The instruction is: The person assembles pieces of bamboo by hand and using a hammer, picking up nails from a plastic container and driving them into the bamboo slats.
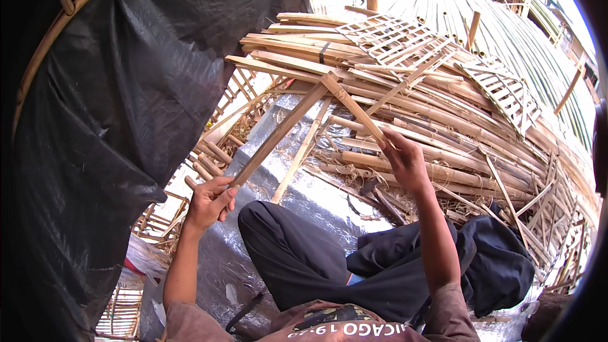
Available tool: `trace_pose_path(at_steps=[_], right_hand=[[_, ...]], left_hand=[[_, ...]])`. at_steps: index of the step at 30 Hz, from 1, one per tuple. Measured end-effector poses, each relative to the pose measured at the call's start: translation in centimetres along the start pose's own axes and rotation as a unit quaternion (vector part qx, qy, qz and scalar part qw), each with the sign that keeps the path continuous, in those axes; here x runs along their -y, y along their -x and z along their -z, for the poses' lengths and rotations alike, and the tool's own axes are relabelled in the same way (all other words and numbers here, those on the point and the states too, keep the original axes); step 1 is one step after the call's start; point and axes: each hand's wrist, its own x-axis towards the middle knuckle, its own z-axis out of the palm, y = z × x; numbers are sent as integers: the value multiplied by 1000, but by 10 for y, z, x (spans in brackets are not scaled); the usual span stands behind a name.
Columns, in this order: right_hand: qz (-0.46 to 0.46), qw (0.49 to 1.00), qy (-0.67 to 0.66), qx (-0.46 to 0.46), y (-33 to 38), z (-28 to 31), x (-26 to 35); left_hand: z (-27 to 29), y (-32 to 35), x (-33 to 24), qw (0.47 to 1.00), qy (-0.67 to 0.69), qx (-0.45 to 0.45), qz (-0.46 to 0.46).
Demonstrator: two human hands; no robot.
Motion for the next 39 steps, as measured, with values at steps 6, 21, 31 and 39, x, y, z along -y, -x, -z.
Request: trace_pose_path(at_steps=[6,21,31,39], right_hand=[[13,1000,-8,-8,2,1,0],[-183,940,-195,210,-10,26,-2],[-152,957,-146,200,-38,12,24],[-65,953,-204,216,-67,-7,54]], left_hand=[[-3,2,-4,1000,-4,-2,-1],[-1,8,6,1000,-19,0,6],[-5,5,4,1000,-8,8,22],[-4,8,8,1000,-8,13,15]])
